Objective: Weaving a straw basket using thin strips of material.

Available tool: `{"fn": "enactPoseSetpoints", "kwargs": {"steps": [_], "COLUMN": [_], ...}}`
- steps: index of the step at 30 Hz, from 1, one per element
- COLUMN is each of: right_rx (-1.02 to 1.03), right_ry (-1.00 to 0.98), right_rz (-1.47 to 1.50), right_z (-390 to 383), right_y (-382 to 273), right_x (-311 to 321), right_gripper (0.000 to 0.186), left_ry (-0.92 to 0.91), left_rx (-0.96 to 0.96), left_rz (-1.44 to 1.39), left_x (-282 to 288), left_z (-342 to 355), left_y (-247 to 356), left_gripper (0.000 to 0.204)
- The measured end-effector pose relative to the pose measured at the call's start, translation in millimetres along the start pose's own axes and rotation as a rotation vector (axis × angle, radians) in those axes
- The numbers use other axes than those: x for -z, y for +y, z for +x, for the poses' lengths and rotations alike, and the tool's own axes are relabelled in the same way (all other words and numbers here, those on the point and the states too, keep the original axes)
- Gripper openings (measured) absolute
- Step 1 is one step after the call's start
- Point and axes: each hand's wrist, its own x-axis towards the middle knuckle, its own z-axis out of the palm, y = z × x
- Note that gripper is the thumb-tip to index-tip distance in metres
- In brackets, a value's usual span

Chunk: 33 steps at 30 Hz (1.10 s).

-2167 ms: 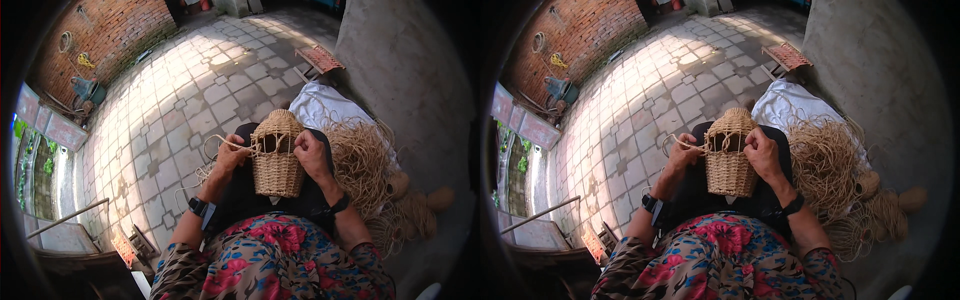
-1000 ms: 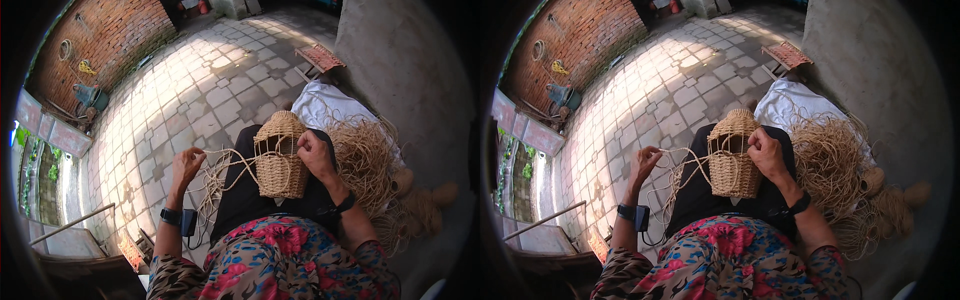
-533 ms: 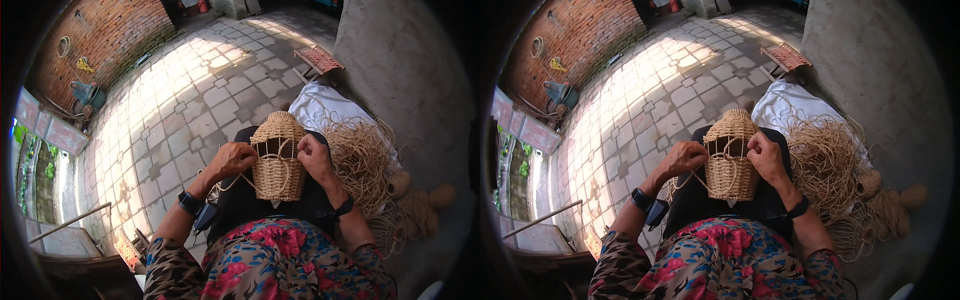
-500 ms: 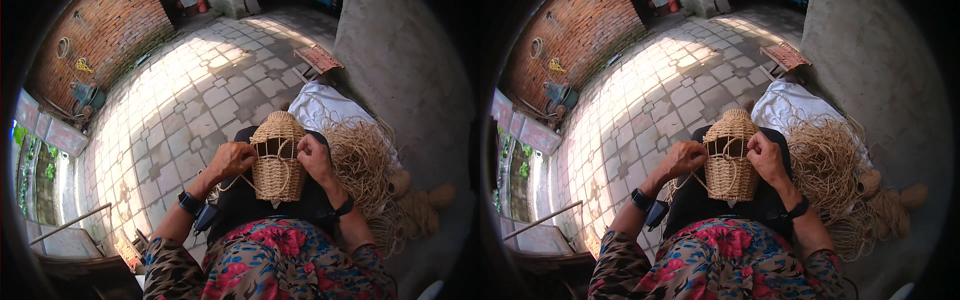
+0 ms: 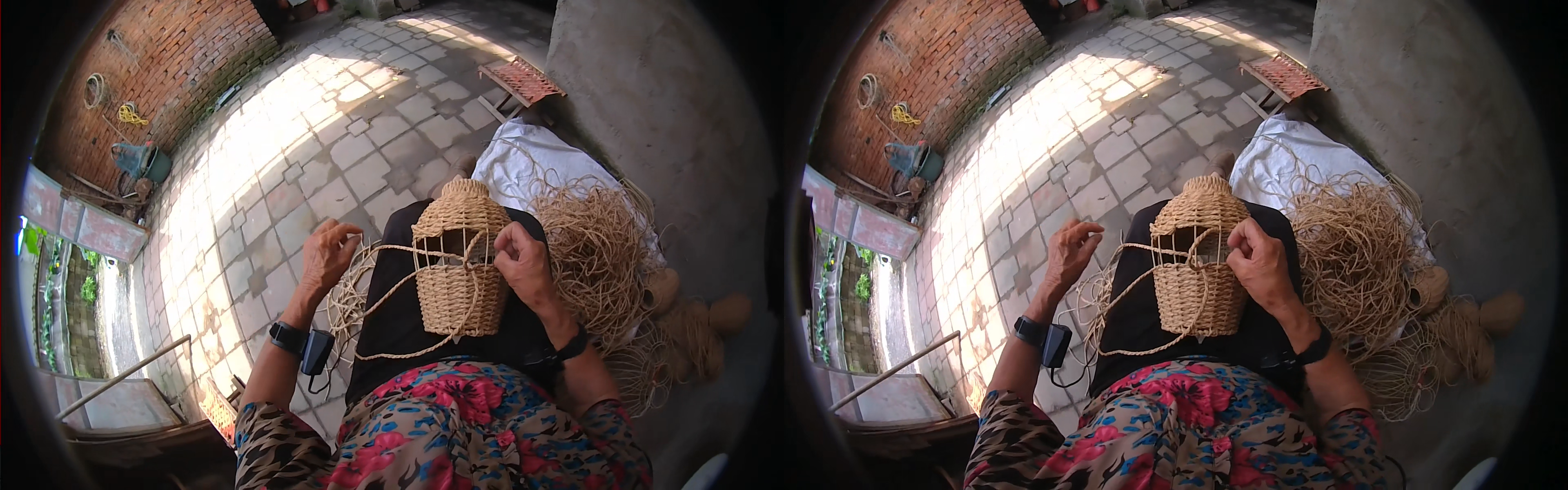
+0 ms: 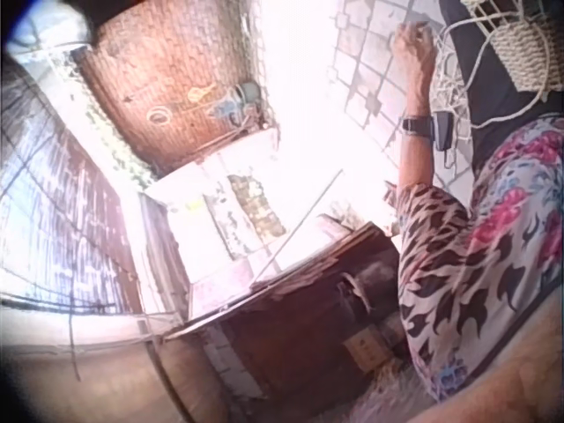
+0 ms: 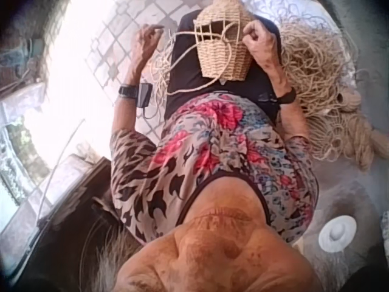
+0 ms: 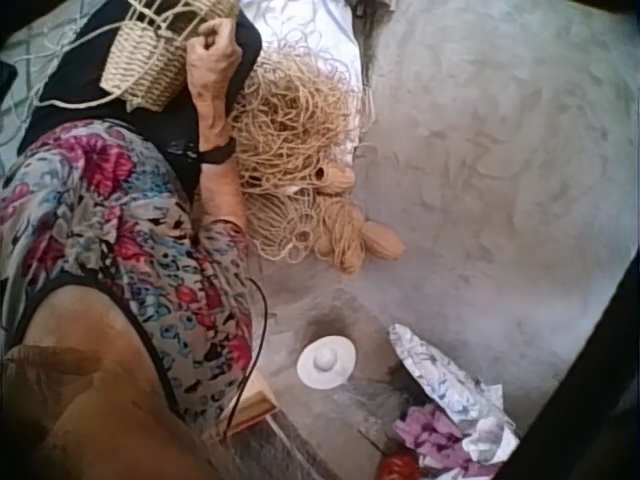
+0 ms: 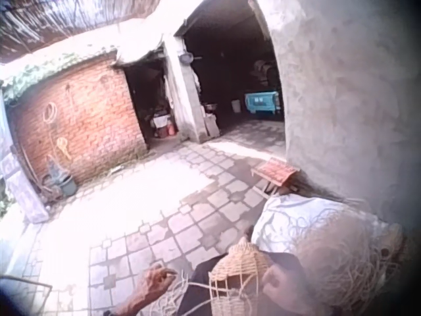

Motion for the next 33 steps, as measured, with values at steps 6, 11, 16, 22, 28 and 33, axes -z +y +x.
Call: {"fn": "enactPoseSetpoints", "kwargs": {"steps": [6,11,16,22,28,33], "right_rx": [-0.008,-0.018,0.021,0.017,-0.025,-0.006], "right_ry": [-0.014,-0.001,-0.012,0.014,-0.021,-0.029], "right_rz": [0.033,0.026,0.041,0.015,0.067,0.096], "right_z": [0,-2,-1,-1,-2,1], "right_y": [-3,0,-2,4,0,3], "right_x": [0,3,1,2,6,5], "right_gripper": [0.009,0.010,0.011,0.011,0.010,0.011], "left_ry": [-0.115,0.069,0.006,-0.134,-0.385,-0.195], "left_rx": [-0.168,-0.031,0.531,0.246,-0.242,0.189], "left_rz": [-0.219,0.209,0.718,-0.136,-0.220,0.070], "left_x": [-28,-32,38,3,-16,11], "left_z": [4,5,-39,5,15,-12], "left_y": [74,28,-149,-22,50,-93], "left_gripper": [0.014,0.011,0.014,0.024,0.034,0.039]}}
